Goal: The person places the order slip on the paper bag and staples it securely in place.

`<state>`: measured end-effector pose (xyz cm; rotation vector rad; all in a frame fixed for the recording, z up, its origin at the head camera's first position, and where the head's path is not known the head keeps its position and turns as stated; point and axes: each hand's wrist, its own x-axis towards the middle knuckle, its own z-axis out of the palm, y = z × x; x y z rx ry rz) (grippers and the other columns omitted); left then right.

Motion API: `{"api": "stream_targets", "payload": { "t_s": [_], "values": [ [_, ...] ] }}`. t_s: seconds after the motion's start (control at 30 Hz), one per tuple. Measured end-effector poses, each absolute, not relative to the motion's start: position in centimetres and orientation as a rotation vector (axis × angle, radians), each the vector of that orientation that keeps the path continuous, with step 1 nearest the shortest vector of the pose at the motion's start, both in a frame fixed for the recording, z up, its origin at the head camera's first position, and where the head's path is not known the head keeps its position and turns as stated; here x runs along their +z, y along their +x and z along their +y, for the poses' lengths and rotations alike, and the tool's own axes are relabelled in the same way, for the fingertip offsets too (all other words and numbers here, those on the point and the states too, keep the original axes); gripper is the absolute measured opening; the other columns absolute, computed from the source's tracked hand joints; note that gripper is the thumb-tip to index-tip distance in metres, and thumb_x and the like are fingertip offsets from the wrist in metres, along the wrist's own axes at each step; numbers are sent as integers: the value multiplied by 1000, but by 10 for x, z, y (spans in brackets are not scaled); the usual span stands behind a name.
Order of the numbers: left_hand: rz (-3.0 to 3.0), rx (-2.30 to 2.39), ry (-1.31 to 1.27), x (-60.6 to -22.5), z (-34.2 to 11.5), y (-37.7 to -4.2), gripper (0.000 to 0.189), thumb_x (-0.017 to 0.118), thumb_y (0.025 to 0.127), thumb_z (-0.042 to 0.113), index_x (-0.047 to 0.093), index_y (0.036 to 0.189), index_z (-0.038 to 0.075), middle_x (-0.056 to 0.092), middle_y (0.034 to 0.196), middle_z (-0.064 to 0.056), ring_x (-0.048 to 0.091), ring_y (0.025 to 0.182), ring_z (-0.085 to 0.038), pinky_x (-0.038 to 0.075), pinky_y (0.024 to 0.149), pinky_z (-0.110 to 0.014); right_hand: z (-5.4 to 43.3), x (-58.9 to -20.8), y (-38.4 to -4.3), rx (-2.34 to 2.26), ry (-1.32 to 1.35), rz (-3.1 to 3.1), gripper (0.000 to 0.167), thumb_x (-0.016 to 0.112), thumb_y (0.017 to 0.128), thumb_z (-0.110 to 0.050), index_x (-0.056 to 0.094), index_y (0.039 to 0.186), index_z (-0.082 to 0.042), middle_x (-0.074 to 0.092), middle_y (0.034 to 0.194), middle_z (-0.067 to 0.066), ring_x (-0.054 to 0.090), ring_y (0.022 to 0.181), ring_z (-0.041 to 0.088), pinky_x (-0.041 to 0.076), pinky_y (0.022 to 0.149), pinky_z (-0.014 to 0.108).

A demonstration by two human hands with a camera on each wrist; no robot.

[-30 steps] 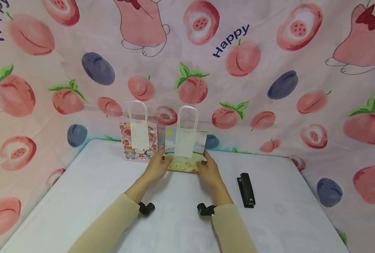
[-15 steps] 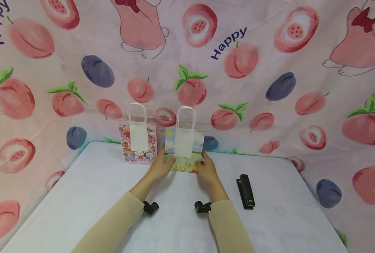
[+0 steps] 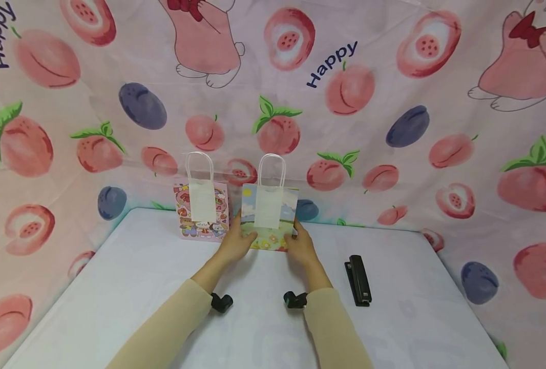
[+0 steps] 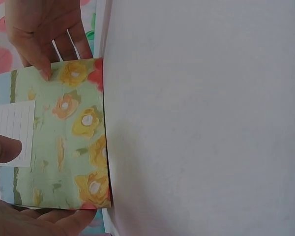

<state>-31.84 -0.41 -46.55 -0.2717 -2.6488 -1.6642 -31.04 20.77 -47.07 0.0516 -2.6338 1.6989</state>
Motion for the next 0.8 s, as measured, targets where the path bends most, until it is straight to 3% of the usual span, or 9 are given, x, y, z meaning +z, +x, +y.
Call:
{"api": "stream_targets", "payload": {
  "t_s": [0.47, 0.8],
  "values": [
    [-2635, -1671, -284, -459, -2, -319, 89, 64, 101, 23, 6, 165, 1, 22, 169, -26, 27, 155, -44, 24, 127, -57, 221, -464, -314, 1667, 39, -2697, 79, 58, 104, -14, 10, 167, -14, 23, 171, 18, 53, 140, 42, 53, 105, 50],
    [-2655, -1640, -345, -447, -4, -314, 87, 63, 101, 24, 8, 166, 5, 25, 169, -25, 34, 151, -48, 29, 123, -62, 237, -447, -315, 1561, 25, -2770, 82, 60, 104, -20, 8, 168, -13, 16, 173, 17, 42, 148, 43, 49, 110, 54]
  ]
}}
